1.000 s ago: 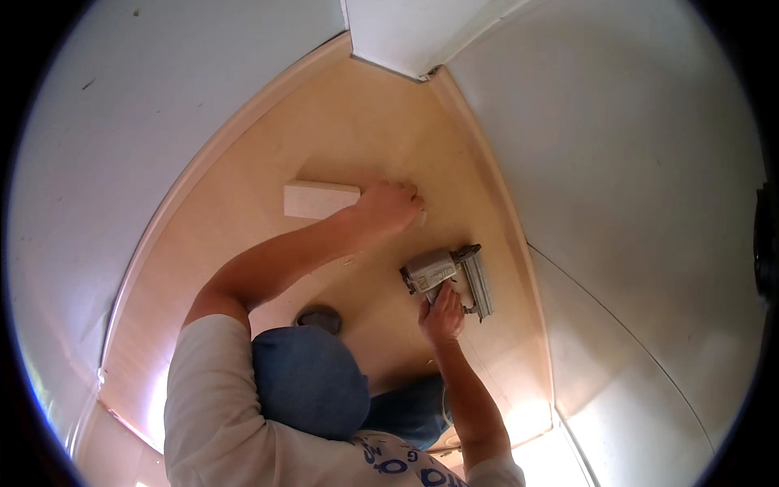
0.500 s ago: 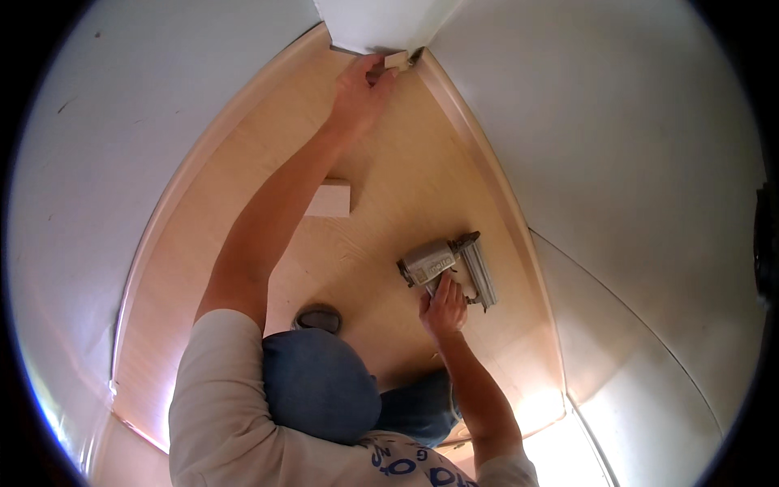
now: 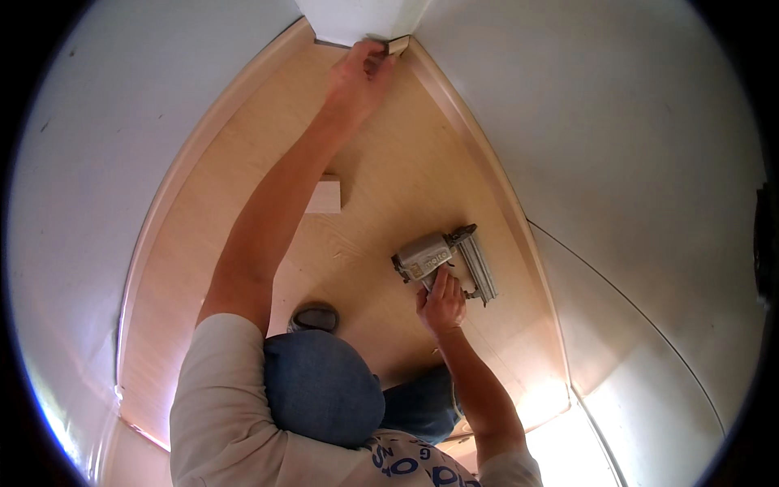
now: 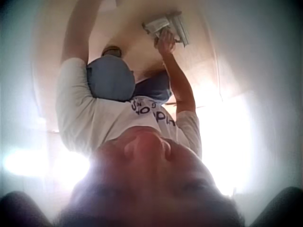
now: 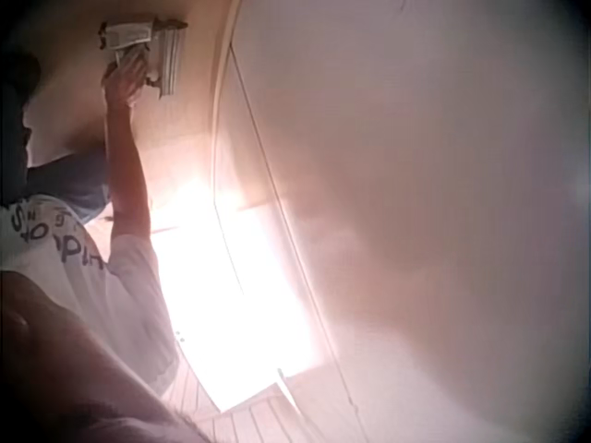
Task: The person installs wooden skirting boards along the base of a wall using an air-powered nail gun, positioning the boards by hand and then securing them with nails.
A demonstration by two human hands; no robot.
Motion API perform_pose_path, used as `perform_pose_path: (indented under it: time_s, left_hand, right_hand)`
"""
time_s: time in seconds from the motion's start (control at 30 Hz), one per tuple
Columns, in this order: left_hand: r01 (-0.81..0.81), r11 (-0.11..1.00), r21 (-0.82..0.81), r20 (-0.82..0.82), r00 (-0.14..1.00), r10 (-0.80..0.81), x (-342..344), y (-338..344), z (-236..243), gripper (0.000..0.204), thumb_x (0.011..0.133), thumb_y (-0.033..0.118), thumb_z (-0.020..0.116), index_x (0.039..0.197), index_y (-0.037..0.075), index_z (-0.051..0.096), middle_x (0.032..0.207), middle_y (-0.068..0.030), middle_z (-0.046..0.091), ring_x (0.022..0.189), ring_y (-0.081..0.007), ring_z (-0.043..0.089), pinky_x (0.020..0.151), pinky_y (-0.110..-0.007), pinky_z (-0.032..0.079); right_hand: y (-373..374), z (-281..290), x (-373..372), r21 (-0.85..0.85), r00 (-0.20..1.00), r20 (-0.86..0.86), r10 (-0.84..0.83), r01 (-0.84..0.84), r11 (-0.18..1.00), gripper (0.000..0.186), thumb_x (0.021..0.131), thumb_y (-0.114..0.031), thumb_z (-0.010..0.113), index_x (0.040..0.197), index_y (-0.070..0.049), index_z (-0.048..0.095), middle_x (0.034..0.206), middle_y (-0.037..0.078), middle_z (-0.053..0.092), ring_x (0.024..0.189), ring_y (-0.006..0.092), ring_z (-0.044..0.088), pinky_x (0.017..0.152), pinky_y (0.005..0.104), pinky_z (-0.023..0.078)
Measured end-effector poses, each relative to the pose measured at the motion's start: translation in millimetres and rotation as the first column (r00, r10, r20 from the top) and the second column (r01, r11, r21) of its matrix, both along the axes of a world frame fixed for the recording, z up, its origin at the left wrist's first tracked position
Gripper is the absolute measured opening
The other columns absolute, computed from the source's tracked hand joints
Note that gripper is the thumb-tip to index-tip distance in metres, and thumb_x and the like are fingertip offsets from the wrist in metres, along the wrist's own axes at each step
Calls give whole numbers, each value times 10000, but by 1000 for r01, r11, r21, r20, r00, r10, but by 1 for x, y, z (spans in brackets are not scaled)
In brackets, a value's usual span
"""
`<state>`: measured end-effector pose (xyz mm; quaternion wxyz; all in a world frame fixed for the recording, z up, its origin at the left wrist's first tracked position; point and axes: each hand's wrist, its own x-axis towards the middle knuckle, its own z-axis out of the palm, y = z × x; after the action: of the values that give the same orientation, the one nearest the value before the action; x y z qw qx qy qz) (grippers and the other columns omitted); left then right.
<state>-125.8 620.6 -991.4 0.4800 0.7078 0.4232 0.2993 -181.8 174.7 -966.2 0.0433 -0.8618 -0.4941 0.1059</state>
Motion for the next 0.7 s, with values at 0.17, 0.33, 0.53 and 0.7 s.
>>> perform_pose_path:
  time_s: [0.17, 0.33, 0.53, 0.7]
  left_hand:
    - [-11, 991, 132, 9, 1000, 10, -3, 7, -17, 269, 932, 269, 756, 1104, 75, 684, 863, -109, 748, 738, -243, 714, 696, -383, 591]
    - [1, 970, 244, -81, 996, 20, 1, 7, -16, 245, 922, 266, 769, 1084, 95, 700, 826, -103, 748, 699, -240, 711, 661, -373, 588]
    - [-60, 987, 151, -6, 998, 61, 1, 4, -21, 218, 919, 264, 777, 1033, 83, 739, 785, -90, 740, 649, -221, 689, 638, -346, 575]
    - [-79, 987, 139, 31, 997, 75, 2, 3, -19, 206, 921, 253, 776, 1004, 65, 766, 775, -84, 737, 638, -192, 677, 634, -317, 565]
  right_hand:
    - [6, 3, 1, 43, 1000, 24, 18, -19, 999, 713, 850, -226, 650, 1436, 116, 432, 991, 226, 624, 853, 381, 649, 723, 469, 586]
    - [4, 4, 0, 4, 1000, 14, 10, -10, 1000, 715, 849, -240, 668, 1419, 125, 440, 1032, 235, 623, 887, 396, 650, 737, 484, 572]
    - [6, 4, 2, 9, 1000, 14, 16, -16, 1000, 715, 856, -243, 666, 1421, 129, 435, 1030, 240, 619, 881, 395, 649, 735, 483, 573]
    - [6, 3, 3, 19, 1000, 4, 13, -14, 1000, 711, 870, -252, 657, 1426, 127, 430, 1021, 241, 618, 875, 399, 648, 735, 480, 572]
